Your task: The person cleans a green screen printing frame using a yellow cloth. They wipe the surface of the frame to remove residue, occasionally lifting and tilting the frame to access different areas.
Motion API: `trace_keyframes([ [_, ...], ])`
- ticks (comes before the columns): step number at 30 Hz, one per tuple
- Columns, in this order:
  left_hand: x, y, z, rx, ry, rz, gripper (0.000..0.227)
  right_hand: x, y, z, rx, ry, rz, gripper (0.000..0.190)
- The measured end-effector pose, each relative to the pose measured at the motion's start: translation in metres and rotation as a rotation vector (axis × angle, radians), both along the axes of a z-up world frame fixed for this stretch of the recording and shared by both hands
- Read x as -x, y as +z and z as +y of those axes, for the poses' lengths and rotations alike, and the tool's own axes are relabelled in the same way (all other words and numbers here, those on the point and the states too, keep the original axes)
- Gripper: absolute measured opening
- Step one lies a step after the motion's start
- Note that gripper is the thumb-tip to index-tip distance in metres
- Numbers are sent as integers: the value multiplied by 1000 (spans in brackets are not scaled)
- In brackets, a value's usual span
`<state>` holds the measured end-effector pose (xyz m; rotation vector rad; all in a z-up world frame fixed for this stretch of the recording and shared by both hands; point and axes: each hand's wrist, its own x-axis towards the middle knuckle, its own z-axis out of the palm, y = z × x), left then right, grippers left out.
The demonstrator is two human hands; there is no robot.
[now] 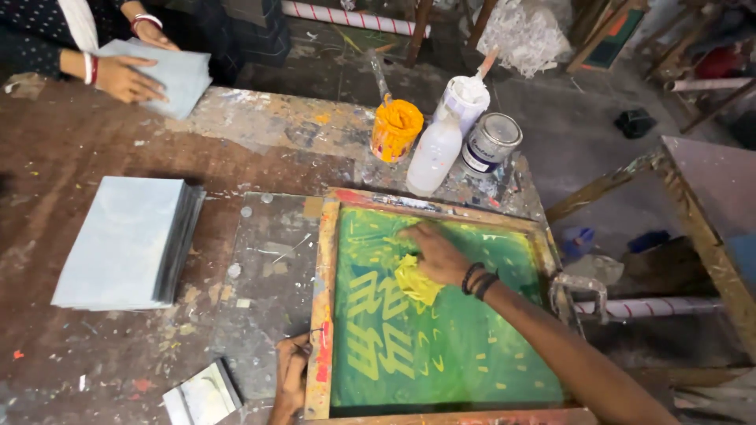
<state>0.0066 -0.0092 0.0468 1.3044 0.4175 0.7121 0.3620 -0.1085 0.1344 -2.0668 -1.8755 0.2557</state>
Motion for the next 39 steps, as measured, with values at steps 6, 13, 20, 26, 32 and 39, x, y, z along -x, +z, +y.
trace_keyframes([
  [6, 2, -5, 1, -118, 14, -2, 50, 5, 3, 3, -39, -22, -49, 70],
  [13, 2, -16, 2, -93, 29, 5, 49, 11, 0, 10, -30, -23, 47, 66],
  [20, 1, -25, -1, -32, 24, -75, 49, 30, 8, 48, -104, -88, 70, 63],
  [26, 1, 10, 2, -143, -1, 42, 51, 27, -5, 55, -31, -35, -9, 61],
  [32, 4, -64, 3, -396, 99, -93, 36, 43, 20, 41, -6, 141, 55, 67],
  [39, -1, -103, -5, -950, 442, -78, 21, 34, -3, 57, -84, 48, -81, 69],
])
